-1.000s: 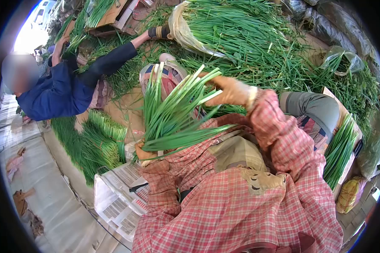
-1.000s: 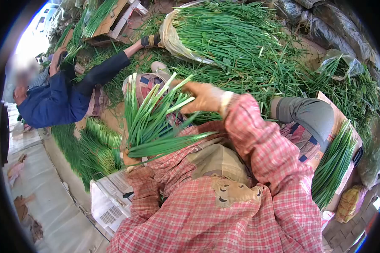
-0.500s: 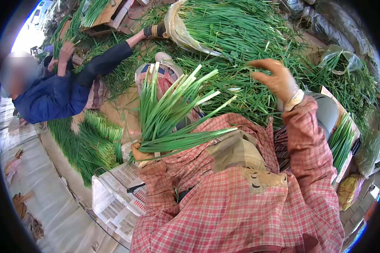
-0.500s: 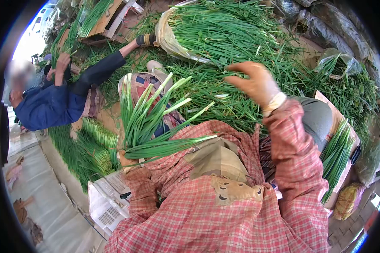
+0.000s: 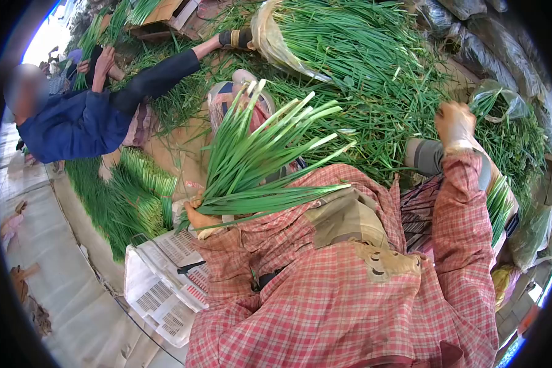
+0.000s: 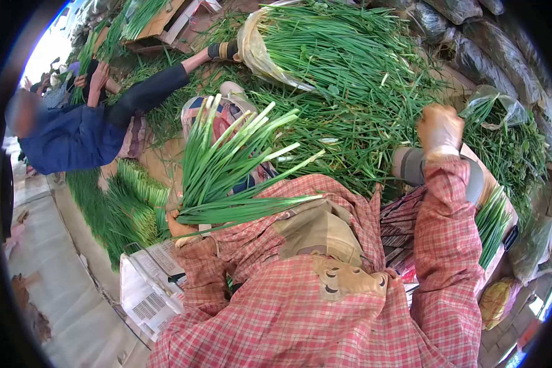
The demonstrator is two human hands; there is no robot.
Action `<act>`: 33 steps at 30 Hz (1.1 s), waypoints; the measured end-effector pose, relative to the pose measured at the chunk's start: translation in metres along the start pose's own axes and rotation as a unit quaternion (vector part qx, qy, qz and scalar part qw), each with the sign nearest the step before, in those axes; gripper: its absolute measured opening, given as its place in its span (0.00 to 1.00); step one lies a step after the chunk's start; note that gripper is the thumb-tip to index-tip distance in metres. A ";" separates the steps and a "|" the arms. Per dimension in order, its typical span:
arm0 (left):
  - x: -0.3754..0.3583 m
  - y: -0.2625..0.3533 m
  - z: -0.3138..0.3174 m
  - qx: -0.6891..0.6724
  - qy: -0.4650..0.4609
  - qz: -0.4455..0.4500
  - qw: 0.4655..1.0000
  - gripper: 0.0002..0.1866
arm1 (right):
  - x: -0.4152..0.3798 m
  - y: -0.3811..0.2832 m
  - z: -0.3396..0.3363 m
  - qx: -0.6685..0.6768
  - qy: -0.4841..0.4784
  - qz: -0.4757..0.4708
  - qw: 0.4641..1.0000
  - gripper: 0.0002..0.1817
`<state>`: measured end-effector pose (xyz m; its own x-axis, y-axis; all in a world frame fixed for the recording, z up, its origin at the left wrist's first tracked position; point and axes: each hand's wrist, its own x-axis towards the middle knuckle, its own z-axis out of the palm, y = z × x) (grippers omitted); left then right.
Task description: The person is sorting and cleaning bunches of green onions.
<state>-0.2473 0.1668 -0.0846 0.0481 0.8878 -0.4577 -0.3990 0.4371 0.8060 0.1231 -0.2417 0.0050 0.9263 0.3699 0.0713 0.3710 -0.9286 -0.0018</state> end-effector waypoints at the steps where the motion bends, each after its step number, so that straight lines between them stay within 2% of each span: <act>1: 0.006 -0.001 -0.005 -0.002 -0.017 0.027 0.999 0.18 | -0.003 0.009 0.000 -0.137 0.018 -0.005 0.990 0.07; 3: 0.021 -0.002 -0.017 -0.038 -0.018 -0.022 0.999 0.18 | -0.013 -0.033 -0.030 0.066 0.099 -0.118 0.986 0.12; 4: 0.010 0.005 -0.007 -0.014 -0.006 -0.011 1.000 0.17 | -0.021 -0.073 -0.050 0.219 0.153 -0.202 0.942 0.16; 5: -0.002 0.011 0.006 0.008 0.004 0.001 1.000 0.17 | -0.027 -0.107 -0.062 0.262 0.127 -0.271 0.918 0.19; 6: -0.016 0.016 0.022 -0.029 0.002 -0.003 1.000 0.17 | -0.030 -0.137 -0.071 0.277 0.059 -0.327 0.902 0.16; 8: -0.039 0.026 0.046 -0.105 0.000 -0.008 0.994 0.16 | -0.040 -0.183 -0.065 0.231 0.099 -0.404 0.880 0.10; 9: -0.036 0.026 0.042 -0.046 -0.022 0.035 0.998 0.16 | -0.044 -0.193 -0.051 0.213 0.107 -0.440 0.866 0.08; 11: -0.020 0.025 0.024 0.074 -0.063 0.119 0.988 0.15 | -0.044 -0.203 -0.032 0.223 0.074 -0.437 0.868 0.07; 12: -0.010 0.030 0.017 -0.094 -0.077 0.015 0.992 0.16 | -0.044 -0.201 -0.027 0.309 0.001 -0.403 0.861 0.07; 13: -0.014 0.033 0.021 -0.125 -0.080 -0.003 0.989 0.16 | -0.043 -0.192 -0.024 0.389 -0.072 -0.363 0.844 0.08; 15: -0.028 0.039 0.036 -0.187 -0.086 -0.042 0.978 0.17 | -0.042 -0.172 -0.030 0.492 -0.161 -0.279 0.809 0.07; 16: -0.027 0.040 0.036 -0.194 -0.077 -0.055 0.976 0.18 | -0.040 -0.155 -0.028 0.507 -0.183 -0.253 0.804 0.07; 18: -0.022 0.044 0.035 -0.207 -0.061 -0.079 0.973 0.19 | -0.035 -0.108 -0.028 0.542 -0.215 -0.122 0.803 0.08; 19: -0.020 0.044 0.034 -0.214 -0.080 -0.076 0.971 0.19 | -0.029 -0.080 -0.031 0.532 -0.244 -0.051 0.809 0.09; 20: -0.018 0.045 0.033 -0.221 -0.099 -0.073 0.967 0.20 | -0.019 -0.041 -0.015 0.431 -0.225 -0.045 0.873 0.09; 21: -0.018 0.044 0.033 -0.228 -0.120 -0.069 0.964 0.20 | -0.013 -0.006 -0.003 0.220 -0.158 -0.057 0.961 0.09; 22: -0.029 0.045 0.044 -0.166 -0.072 -0.029 0.983 0.21 | -0.012 0.015 0.003 -0.151 -0.125 -0.091 0.976 0.10; 23: -0.048 0.048 0.066 -0.102 -0.027 0.012 0.994 0.21 | -0.023 0.020 -0.008 -0.249 -0.006 -0.156 0.956 0.11; 24: -0.060 0.053 0.084 -0.041 0.018 0.055 0.997 0.22 | -0.026 0.002 -0.022 -0.136 -0.024 -0.145 0.980 0.13; 25: -0.064 0.060 0.090 -0.079 -0.005 0.052 0.995 0.22 | -0.035 -0.032 -0.035 -0.018 -0.046 -0.133 0.990 0.15; 26: -0.068 0.069 0.094 -0.113 -0.031 0.049 0.992 0.22 | -0.054 -0.064 -0.040 0.197 -0.078 -0.188 0.959 0.18; 27: -0.073 0.077 0.101 -0.146 -0.062 0.044 0.986 0.23 | -0.069 -0.098 -0.059 0.466 -0.302 -0.184 0.811 0.20; 28: -0.082 0.084 0.111 -0.188 -0.136 0.044 0.972 0.23 | -0.084 -0.132 -0.054 0.617 -0.422 -0.241 0.619 0.20; 29: -0.095 0.090 0.123 -0.193 -0.217 0.054 0.955 0.23 | -0.101 -0.164 -0.049 0.654 -0.610 -0.133 0.427 0.24; 30: -0.111 0.096 0.136 -0.196 -0.298 0.064 0.932 0.23 | -0.118 -0.197 -0.038 0.718 -0.636 -0.114 0.258 0.29; 32: -0.148 0.106 0.162 -0.173 -0.418 0.106 0.886 0.24 | -0.131 -0.241 -0.033 0.761 -0.642 -0.015 0.096 0.33; 33: -0.171 0.109 0.174 -0.150 -0.459 0.140 0.864 0.24 | -0.126 -0.251 -0.040 0.804 -0.593 0.007 0.043 0.34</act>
<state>-0.1399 0.0874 0.1468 0.5624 0.7532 0.3413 -0.7256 0.2516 0.6404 -0.0891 -0.0565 0.0363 -0.0749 0.9964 -0.0398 -0.9886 -0.0794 -0.1283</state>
